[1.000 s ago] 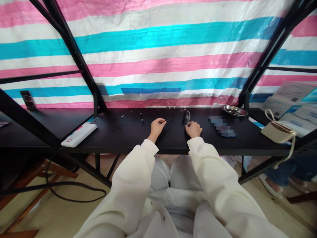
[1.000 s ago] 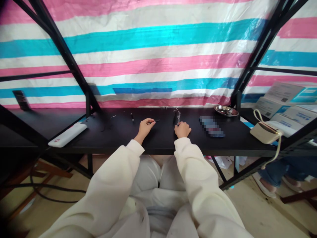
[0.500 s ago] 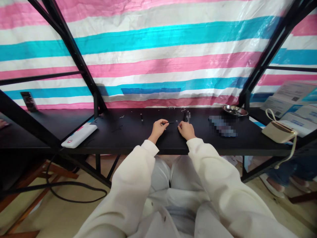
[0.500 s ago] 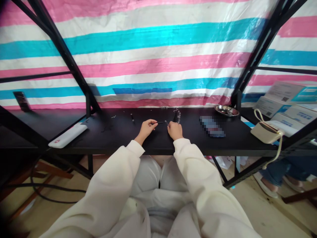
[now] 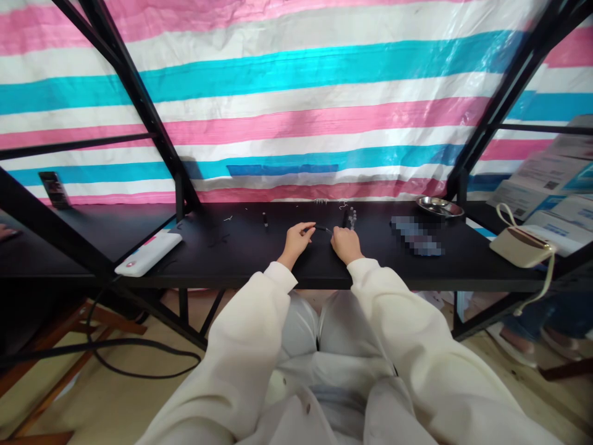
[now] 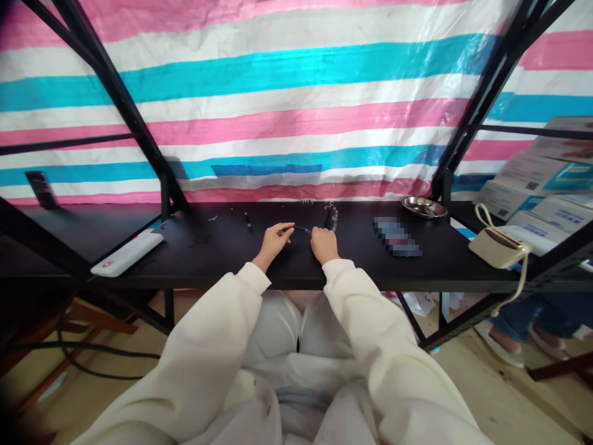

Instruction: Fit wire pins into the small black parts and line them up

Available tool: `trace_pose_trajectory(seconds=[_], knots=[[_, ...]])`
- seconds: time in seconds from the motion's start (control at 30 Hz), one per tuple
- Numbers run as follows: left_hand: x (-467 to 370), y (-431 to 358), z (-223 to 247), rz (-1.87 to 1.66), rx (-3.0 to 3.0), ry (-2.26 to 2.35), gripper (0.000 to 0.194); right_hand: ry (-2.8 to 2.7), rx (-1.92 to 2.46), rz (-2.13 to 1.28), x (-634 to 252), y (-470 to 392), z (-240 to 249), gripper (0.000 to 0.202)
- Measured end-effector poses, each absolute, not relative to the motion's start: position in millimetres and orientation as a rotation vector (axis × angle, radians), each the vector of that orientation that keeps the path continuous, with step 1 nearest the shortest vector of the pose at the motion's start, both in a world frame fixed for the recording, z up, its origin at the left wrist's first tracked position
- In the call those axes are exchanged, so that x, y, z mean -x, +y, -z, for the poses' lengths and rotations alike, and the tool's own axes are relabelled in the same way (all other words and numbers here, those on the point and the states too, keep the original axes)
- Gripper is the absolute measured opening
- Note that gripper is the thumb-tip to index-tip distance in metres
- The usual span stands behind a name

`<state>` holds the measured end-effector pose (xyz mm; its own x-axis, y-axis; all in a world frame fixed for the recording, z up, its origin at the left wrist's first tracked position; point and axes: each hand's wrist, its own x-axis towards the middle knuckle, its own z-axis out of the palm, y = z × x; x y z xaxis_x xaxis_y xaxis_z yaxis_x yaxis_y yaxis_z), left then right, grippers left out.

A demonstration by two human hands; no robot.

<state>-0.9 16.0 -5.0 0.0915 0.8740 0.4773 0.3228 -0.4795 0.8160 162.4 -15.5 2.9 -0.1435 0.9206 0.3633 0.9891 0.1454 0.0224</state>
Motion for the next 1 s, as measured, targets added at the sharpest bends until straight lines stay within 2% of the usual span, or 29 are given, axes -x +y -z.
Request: trace_pose_trajectory(seconds=[0.3, 0.67, 1.0], knots=[[-1.2, 11.4, 9.2, -1.229, -2.129, 0.992, 0.031, -2.137, 1.75, 0.345, -163.8, -13.2, 1.9, 0.015], [-0.7, 11.8, 1.9, -1.392, -1.76, 1.033, 0.03, -2.032, 1.448, 0.015, -167.5, -15.6, 3.6, 0.025], [-2.4, 11.8, -0.4, -1.335, -1.51, 0.952, 0.035, -1.967, 1.398, -0.139, -168.0, -16.7, 3.9, 0.03]])
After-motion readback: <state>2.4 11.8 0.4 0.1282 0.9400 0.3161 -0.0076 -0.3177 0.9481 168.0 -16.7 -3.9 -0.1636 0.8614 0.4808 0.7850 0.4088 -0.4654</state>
